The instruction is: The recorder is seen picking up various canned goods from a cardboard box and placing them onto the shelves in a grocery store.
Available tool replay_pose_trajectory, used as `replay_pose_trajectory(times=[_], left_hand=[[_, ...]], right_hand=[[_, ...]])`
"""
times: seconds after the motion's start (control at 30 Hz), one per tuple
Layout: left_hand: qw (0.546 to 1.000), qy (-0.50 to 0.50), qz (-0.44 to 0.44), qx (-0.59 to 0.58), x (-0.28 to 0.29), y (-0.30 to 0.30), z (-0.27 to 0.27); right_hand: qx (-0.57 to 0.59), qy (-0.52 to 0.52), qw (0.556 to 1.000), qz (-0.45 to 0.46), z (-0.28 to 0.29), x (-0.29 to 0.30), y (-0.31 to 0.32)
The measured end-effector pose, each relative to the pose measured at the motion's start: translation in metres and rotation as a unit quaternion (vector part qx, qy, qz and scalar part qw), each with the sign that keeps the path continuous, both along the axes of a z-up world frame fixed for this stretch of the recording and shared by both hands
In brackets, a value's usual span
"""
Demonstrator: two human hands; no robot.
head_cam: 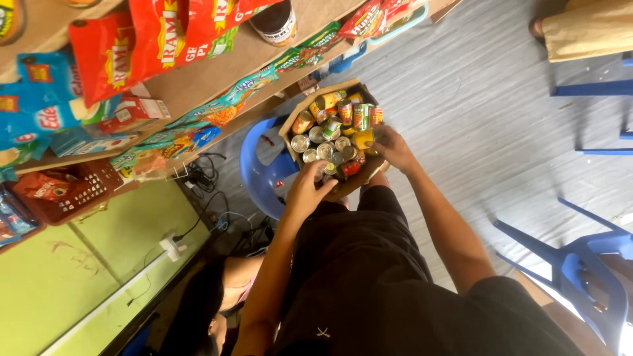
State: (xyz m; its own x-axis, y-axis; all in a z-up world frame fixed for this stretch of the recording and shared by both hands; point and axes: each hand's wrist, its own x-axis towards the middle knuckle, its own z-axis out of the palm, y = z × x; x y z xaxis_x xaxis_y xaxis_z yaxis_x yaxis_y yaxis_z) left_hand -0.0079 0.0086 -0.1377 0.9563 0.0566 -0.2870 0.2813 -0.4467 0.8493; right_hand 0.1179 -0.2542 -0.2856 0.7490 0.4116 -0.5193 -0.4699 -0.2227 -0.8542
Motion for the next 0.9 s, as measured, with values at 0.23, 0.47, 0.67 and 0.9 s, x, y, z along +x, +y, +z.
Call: replay_pose_trajectory(times=[0.23, 0.47, 0.67, 0.9], left_hand=[[0.973, -0.222, -0.039, 0.043, 0.037, -0.021, 0.044], [0.971, -0.238, 0.005, -0.012, 0.039, -0.034, 0.072], [0.939, -0.223, 0.059, -0.255, 0.039, -0.036, 0.083], [0.903, -0.171, 0.104, -0.381, 0.028, -0.041, 0.059]], right_hand=[[0.047, -0.013, 0.998, -0.032, 0.124, -0.015, 0.031], [0.149, -0.076, 0.986, -0.021, 0.196, -0.023, 0.05], [0.214, -0.121, 0.969, -0.004, 0.217, -0.03, 0.05], [0.082, -0.257, 0.961, 0.06, 0.249, -0.038, 0.059]])
